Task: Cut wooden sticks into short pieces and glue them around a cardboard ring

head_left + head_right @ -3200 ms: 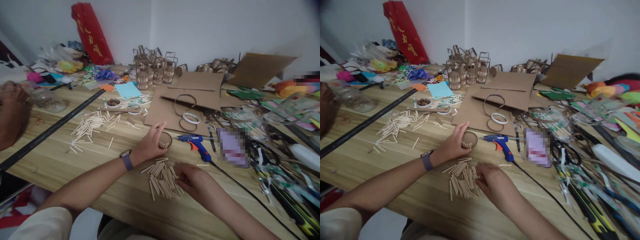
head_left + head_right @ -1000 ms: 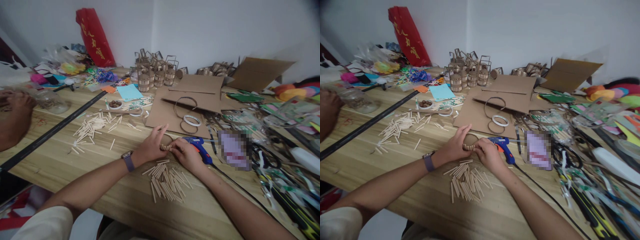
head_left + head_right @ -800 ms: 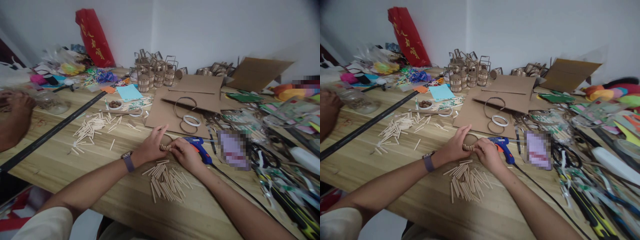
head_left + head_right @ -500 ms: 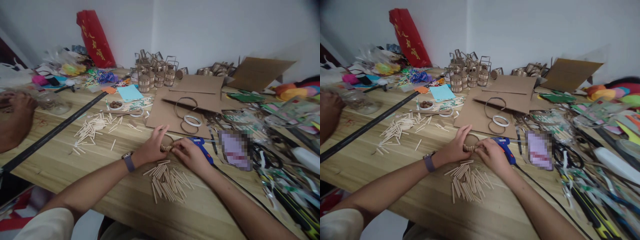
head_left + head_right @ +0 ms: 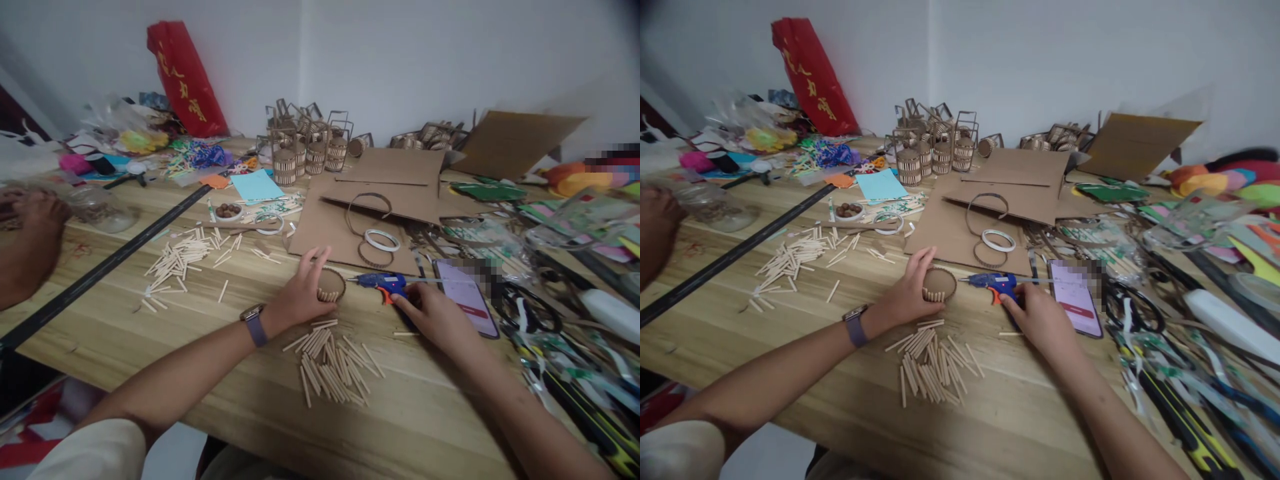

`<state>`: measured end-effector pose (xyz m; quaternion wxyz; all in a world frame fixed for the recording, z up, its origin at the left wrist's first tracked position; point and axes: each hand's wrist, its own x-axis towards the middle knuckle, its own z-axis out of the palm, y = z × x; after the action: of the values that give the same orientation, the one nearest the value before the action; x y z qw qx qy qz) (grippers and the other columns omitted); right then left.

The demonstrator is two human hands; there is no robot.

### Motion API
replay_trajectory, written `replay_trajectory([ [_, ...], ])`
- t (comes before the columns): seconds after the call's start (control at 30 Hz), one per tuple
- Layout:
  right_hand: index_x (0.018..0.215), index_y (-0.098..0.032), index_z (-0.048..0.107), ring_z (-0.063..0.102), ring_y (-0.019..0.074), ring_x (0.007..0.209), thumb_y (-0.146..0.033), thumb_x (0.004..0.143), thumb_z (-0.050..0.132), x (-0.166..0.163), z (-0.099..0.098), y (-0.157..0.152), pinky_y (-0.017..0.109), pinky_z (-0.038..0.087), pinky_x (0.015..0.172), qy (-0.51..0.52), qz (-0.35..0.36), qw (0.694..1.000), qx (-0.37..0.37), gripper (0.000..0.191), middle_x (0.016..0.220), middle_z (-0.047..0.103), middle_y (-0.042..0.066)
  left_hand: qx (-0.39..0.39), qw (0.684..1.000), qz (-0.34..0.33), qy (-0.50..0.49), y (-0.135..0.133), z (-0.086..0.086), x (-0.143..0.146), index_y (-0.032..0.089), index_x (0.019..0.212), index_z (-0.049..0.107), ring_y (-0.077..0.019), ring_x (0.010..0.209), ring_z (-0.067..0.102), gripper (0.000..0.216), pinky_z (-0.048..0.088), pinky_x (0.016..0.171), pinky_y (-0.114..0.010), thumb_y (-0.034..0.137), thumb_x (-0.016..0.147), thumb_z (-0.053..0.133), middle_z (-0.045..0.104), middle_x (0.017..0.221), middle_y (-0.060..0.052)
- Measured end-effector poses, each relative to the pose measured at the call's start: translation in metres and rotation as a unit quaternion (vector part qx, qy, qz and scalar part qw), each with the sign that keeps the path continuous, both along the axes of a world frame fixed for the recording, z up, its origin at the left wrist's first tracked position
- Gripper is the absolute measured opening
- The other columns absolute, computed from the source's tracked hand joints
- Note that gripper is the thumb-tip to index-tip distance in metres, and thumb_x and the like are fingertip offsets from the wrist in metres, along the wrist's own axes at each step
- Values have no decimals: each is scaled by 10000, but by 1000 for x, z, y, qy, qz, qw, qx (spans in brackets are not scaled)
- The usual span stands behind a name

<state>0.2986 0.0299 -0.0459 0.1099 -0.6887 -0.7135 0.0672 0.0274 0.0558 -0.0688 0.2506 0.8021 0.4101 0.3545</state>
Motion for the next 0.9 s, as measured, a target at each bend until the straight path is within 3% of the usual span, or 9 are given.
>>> replay_trajectory([
  [0.1,936,-144,618,657,295,840,-410,892,472,-5,2,0,360,464,713,-9,8,999,-33,307,936,698,170,6,1000,7,15,1,-1,0,248,1482,105,-309,1395,226,1067,279,1134,-471,183,638,754,174,1491,-140],
  [0.5,911,-161,608,675,295,768,-382,888,442,-2,0,-2,339,461,636,1,-9,1000,-8,278,859,723,161,11,999,11,28,2,-2,1,218,1486,116,-308,1367,277,1051,312,1113,-441,190,634,731,203,1473,-152],
  [0.63,872,-191,582,653,273,755,-430,841,470,-4,3,-6,338,468,645,107,-9,994,16,267,839,708,120,17,999,17,34,2,-3,1,236,1486,99,-304,1361,290,1051,328,1101,-445,195,639,721,207,1470,-146],
  [0.77,922,-199,591,610,208,746,-528,820,496,-8,5,-10,298,471,660,276,7,961,16,357,847,675,55,18,999,15,37,1,-2,1,233,1485,101,-301,1358,296,1046,332,1101,-444,191,642,720,207,1471,-146],
  [0.9,834,-195,597,571,169,647,-604,771,542,-11,6,-12,272,453,589,360,-41,931,-43,418,737,629,15,15,999,14,40,1,-1,1,227,1486,101,-302,1360,292,1056,323,1106,-445,194,636,727,213,1468,-149],
])
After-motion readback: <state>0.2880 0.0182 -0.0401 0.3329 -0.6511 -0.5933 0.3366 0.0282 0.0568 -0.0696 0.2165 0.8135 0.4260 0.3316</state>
